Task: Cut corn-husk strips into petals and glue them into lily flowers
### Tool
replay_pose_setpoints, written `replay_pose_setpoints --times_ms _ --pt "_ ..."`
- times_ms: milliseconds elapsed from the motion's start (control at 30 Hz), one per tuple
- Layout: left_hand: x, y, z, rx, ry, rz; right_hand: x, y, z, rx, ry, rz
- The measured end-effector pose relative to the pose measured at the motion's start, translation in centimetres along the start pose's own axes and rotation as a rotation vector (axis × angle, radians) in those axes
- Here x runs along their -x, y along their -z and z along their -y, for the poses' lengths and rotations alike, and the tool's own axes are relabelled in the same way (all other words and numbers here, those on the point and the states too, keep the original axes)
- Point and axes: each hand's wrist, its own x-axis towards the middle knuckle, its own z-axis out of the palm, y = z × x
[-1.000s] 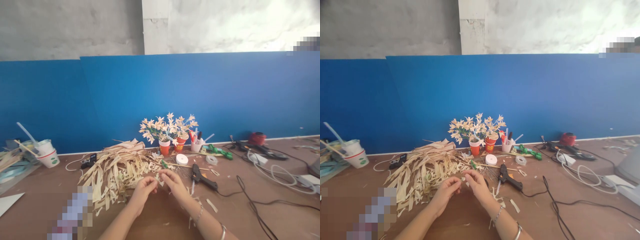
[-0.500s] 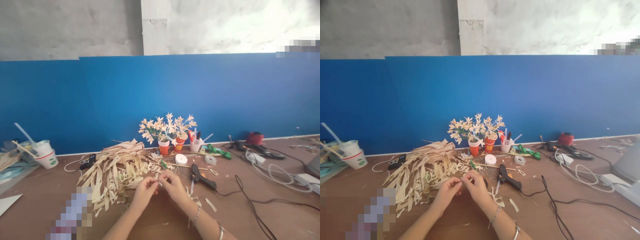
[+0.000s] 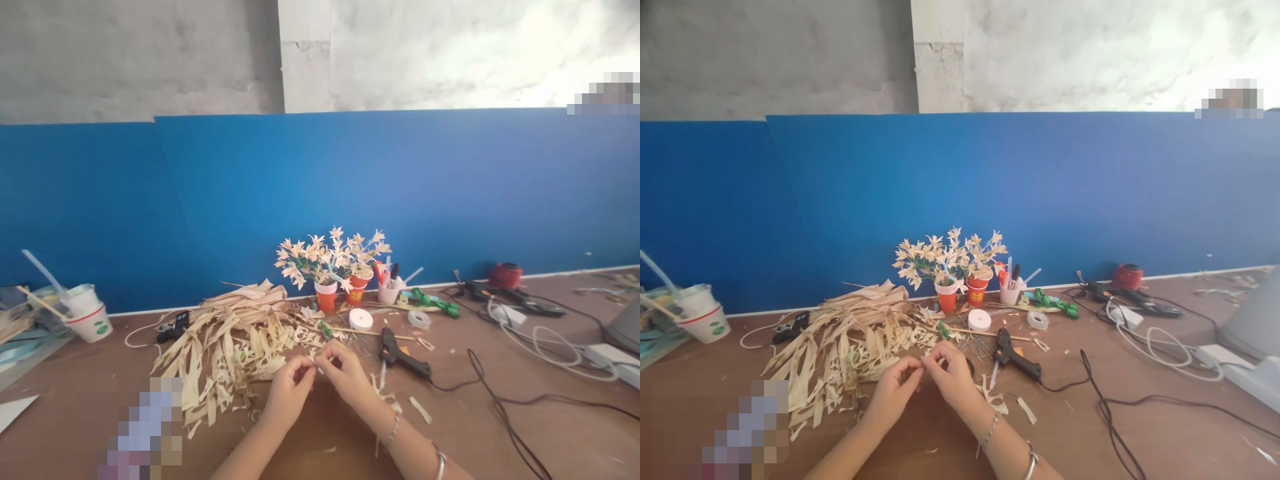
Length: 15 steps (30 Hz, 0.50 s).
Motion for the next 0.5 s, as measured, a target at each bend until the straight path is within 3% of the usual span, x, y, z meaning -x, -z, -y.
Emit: replay_pose_setpoints --times_ms 233,500 --pt "0.0 0.31 -0.65 -0.039 -0.133 -0.044 -0.24 0.42 -0.21 -0.136 -0.011 0.082" --pt "0.08 0.45 -0.33 -0.221 -0.184 -0.08 -0.1 0.09 -0.26 -0.128 -0.036 0.006"
